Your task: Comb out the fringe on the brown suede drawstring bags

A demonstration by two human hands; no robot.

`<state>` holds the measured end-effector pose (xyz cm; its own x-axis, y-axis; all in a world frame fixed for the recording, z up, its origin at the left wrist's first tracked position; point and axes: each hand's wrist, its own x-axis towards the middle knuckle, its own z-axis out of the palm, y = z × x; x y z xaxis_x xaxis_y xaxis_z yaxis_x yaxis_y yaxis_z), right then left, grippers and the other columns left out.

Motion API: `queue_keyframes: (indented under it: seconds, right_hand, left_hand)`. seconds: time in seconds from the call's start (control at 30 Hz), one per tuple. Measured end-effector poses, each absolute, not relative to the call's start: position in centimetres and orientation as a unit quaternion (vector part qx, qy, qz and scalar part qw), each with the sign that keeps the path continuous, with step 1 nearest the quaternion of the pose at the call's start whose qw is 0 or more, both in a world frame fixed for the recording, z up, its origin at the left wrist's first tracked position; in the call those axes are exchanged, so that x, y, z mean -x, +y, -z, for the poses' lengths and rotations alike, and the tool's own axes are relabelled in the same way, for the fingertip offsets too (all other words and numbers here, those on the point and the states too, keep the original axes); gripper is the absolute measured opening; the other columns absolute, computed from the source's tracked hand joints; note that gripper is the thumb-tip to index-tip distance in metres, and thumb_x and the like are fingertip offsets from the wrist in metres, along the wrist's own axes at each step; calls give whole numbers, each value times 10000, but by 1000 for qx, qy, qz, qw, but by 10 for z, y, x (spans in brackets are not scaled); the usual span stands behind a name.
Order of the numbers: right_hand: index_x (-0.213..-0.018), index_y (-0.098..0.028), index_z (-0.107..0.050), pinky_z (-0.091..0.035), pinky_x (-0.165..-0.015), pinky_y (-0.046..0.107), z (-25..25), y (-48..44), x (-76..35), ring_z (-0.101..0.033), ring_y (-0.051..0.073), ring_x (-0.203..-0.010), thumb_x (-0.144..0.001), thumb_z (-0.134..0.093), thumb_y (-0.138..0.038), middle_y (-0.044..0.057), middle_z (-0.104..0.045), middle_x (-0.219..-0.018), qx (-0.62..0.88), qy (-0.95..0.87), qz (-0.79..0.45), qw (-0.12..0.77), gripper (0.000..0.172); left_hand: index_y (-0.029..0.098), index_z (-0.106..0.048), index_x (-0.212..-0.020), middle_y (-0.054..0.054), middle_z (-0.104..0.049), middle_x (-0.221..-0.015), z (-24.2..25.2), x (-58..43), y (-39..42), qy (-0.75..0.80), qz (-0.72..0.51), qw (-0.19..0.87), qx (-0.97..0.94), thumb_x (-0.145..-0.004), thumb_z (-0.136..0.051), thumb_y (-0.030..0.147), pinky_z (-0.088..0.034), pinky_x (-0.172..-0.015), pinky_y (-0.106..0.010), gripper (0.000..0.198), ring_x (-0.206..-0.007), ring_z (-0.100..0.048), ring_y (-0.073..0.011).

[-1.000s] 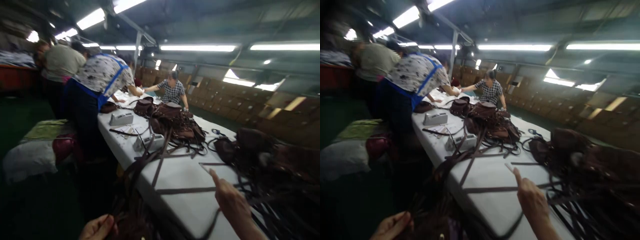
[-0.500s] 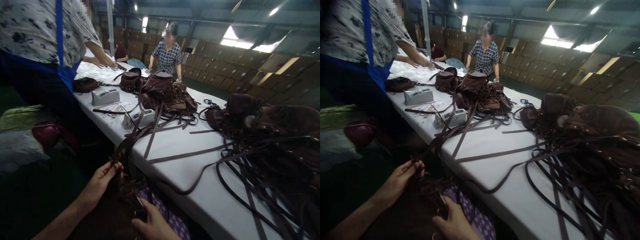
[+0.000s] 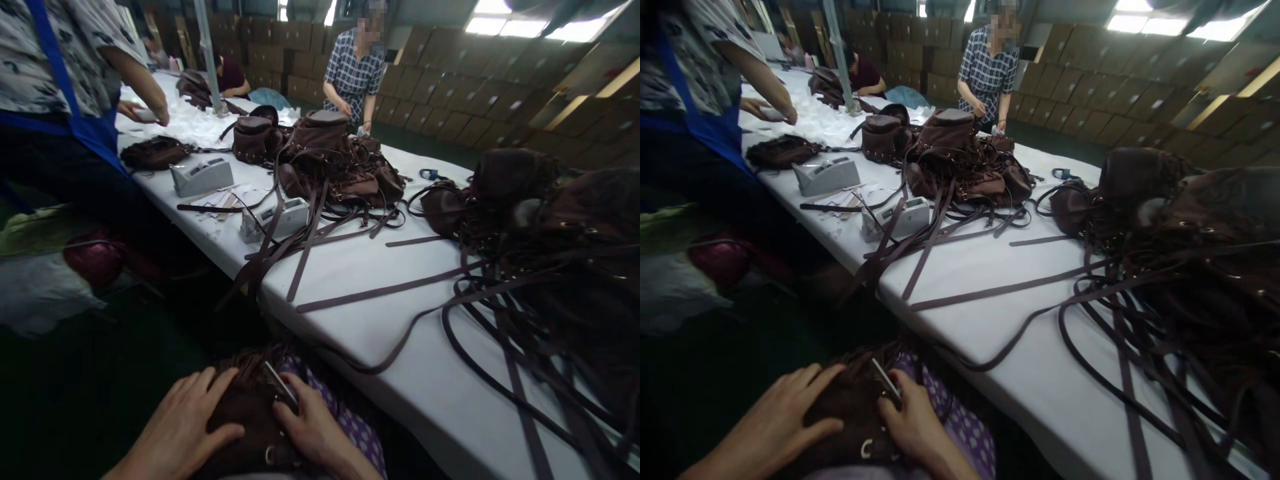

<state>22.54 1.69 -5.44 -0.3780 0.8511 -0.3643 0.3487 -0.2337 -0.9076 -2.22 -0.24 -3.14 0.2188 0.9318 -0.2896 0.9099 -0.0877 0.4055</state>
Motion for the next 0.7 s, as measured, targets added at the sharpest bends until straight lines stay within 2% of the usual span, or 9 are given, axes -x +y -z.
queue_keyframes:
  seconds: [0.13,0.2,0.27,0.37,0.43,0.5,0.6,0.7]
  right_hand:
    - [-1004,-204,-521,-456,-666,255,54,18,-256,-613,156,-727,-926,-386,-304,16,-659,-817,579,-572,-540,218,185]
    - [-977,-199,-499,-449,-576,247,49,18,-272,-605,151,-604,-962,-280,-323,15,-642,-711,609,-554,-522,223,252]
    - [-1093,-184,-497,-448,-542,253,35,19,-277,-612,164,-561,-970,-250,-313,28,-646,-676,629,-577,-475,213,305]
    - [-1387,-181,-341,-484,-629,283,7,20,-262,-676,207,-734,-909,-331,-158,98,-706,-885,590,-697,-372,164,479]
    - [-1446,-178,-261,-506,-669,317,-7,22,-239,-684,248,-820,-801,-424,-71,127,-700,-994,541,-771,-321,96,674]
    - [-1438,-169,-282,-525,-638,349,-8,22,-213,-687,285,-791,-722,-514,-70,138,-699,-974,492,-822,-286,14,759]
    - [-1406,-176,-343,-526,-547,358,7,24,-189,-678,300,-709,-733,-593,-145,149,-689,-902,445,-864,-228,-61,719]
    - [-1356,-206,-419,-526,-580,361,22,34,-194,-661,283,-756,-812,-562,-128,145,-662,-896,481,-863,-137,-65,569]
  left_hand:
    - [252,-554,-1174,-44,-641,-1166,27,11,10,636,-66,338,-690,-828,-574,377,-456,-918,-397,369,-1034,-616,-251]
    - [276,-572,-1061,-5,-659,-1070,26,13,13,636,-99,366,-672,-839,-567,365,-476,-852,-337,239,-969,-635,-224]
    - [288,-595,-961,11,-669,-962,23,14,14,637,-119,378,-662,-828,-596,409,-480,-799,-304,180,-907,-647,-222]
    - [313,-635,-906,14,-679,-910,18,12,14,634,-145,380,-658,-793,-646,471,-481,-779,-273,195,-880,-651,-228]
    - [328,-667,-889,13,-690,-892,14,9,14,626,-184,382,-654,-757,-692,457,-489,-763,-256,186,-855,-654,-231]
    - [329,-697,-851,9,-700,-848,10,6,14,619,-236,385,-642,-705,-745,428,-501,-726,-245,183,-801,-657,-233]
    - [316,-710,-749,10,-690,-728,9,5,10,613,-279,388,-629,-648,-786,412,-508,-651,-223,159,-687,-645,-212]
    - [302,-674,-636,26,-643,-608,12,10,5,630,-285,384,-612,-638,-786,429,-490,-567,-200,169,-578,-610,-179]
